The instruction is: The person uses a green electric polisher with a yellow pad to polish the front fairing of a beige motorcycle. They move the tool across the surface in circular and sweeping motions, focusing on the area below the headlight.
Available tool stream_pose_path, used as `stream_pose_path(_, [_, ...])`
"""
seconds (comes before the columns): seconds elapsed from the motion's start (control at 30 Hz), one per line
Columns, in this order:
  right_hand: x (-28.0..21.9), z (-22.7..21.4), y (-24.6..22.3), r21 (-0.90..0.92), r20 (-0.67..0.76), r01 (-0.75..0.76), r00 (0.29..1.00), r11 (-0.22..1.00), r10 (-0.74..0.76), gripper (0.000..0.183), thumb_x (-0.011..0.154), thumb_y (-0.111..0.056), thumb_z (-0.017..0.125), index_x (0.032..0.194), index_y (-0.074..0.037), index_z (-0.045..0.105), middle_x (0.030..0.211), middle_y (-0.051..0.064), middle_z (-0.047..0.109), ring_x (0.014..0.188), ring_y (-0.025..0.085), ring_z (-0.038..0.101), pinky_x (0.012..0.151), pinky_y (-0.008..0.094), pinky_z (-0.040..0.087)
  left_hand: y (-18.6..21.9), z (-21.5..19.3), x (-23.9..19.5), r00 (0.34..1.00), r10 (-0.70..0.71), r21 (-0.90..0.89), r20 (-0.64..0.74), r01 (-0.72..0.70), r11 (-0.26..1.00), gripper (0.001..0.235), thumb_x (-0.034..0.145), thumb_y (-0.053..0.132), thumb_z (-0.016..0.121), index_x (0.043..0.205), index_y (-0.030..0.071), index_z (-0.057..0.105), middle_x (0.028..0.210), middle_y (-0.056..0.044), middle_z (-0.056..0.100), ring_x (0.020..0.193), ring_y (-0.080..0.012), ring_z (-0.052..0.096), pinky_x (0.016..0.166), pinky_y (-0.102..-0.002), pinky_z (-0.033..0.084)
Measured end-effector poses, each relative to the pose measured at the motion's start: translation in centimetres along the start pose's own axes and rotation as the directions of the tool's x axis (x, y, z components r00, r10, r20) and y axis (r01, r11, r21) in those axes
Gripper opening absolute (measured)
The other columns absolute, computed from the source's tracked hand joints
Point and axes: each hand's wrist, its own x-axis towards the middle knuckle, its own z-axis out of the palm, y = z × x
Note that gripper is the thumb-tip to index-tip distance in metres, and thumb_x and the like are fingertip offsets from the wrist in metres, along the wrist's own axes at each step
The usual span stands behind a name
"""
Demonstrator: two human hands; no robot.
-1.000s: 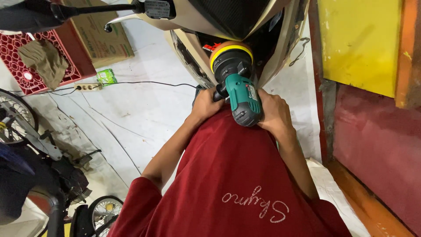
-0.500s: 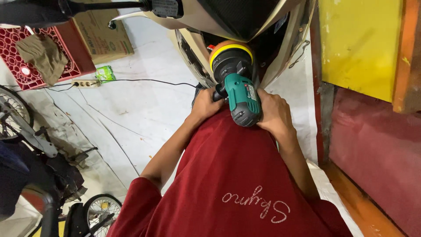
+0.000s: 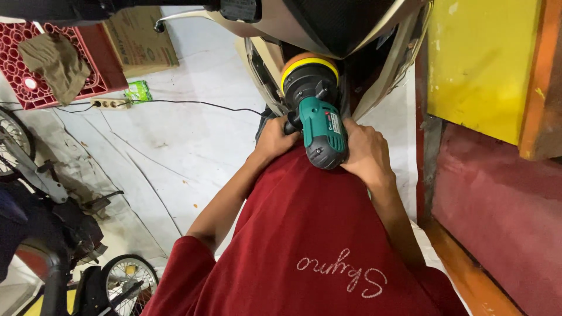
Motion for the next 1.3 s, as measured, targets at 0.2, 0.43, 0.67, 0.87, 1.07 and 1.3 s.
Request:
stream_pose_path(0.2, [0.3, -0.1, -0.6, -0.034, 0.002, 0.011, 1.0, 0.999, -0.011, 0.061, 0.062, -0.03, 0.09, 0.111, -0.004, 0.065, 0.091, 0.025, 0.073, 0.088, 0.046, 0.07, 0.076, 0.053, 0.055, -0.8, -0.1, 0.0, 1.0, 0.025, -0.01, -0.006, -0.025, 1.0, 0.03, 0.078, 0.022, 0.073, 0.094, -0.004, 0.069, 0.082, -0.029, 0.069, 0.08, -0.0425, 0.072, 0.074, -0.047, 0.055])
stream_pose_path(0.43, [0.5, 0.2, -0.9, -0.043, -0.01, 0.01, 1.0, 0.999, -0.011, 0.055, 0.067, -0.03, 0.088, 0.11, -0.005, 0.066, 0.091, 0.025, 0.073, 0.088, 0.047, 0.069, 0.076, 0.054, 0.055, -0.8, -0.5, 0.1, 1.0, 0.022, -0.029, -0.008, -0.023, 0.999, 0.029, 0.08, 0.021, 0.072, 0.092, -0.004, 0.067, 0.081, -0.029, 0.067, 0.077, -0.0413, 0.071, 0.071, -0.046, 0.054])
stream_pose_path(0.67, [0.6, -0.4, -2.0, -0.05, 0.004, -0.003, 1.0, 0.999, 0.003, 0.055, 0.064, -0.03, 0.089, 0.105, -0.004, 0.064, 0.089, 0.025, 0.072, 0.087, 0.047, 0.069, 0.077, 0.054, 0.054, -0.5, -1.0, 0.1, 1.0, 0.031, -0.058, -0.003, -0.032, 0.998, 0.029, 0.079, 0.019, 0.071, 0.097, -0.003, 0.069, 0.085, -0.028, 0.07, 0.081, -0.0396, 0.073, 0.074, -0.044, 0.055])
stream_pose_path(0.87, [0.7, 0.2, -1.6, -0.07, -0.029, 0.033, 0.999, 0.997, -0.035, 0.051, 0.067, -0.029, 0.087, 0.105, -0.004, 0.064, 0.088, 0.026, 0.072, 0.087, 0.048, 0.069, 0.077, 0.054, 0.054, -0.8, -1.0, 0.1, 1.0, 0.016, -0.079, -0.004, -0.016, 0.997, 0.028, 0.079, 0.019, 0.071, 0.097, -0.003, 0.069, 0.083, -0.027, 0.07, 0.078, -0.0369, 0.074, 0.074, -0.043, 0.056])
stream_pose_path(1.07, [0.8, 0.1, -2.3, -0.068, -0.024, 0.014, 1.0, 0.998, -0.015, 0.046, 0.071, -0.028, 0.084, 0.105, -0.004, 0.065, 0.086, 0.026, 0.072, 0.086, 0.049, 0.069, 0.077, 0.055, 0.054, -1.3, -1.2, 0.1, 1.0, 0.008, -0.08, -0.006, -0.008, 0.997, 0.028, 0.079, 0.02, 0.072, 0.094, -0.004, 0.068, 0.082, -0.027, 0.07, 0.077, -0.0372, 0.074, 0.073, -0.044, 0.055])
stream_pose_path(1.3, [1.1, 0.3, -2.7, -0.065, 0.008, -0.011, 1.0, 0.998, 0.011, 0.05, 0.069, -0.028, 0.085, 0.108, -0.004, 0.064, 0.087, 0.027, 0.072, 0.086, 0.048, 0.07, 0.078, 0.054, 0.055, -2.3, -1.4, 0.3, 1.0, 0.027, -0.025, -0.003, -0.027, 0.999, 0.029, 0.08, 0.021, 0.073, 0.094, -0.003, 0.069, 0.085, -0.028, 0.07, 0.081, -0.0402, 0.072, 0.075, -0.045, 0.055])
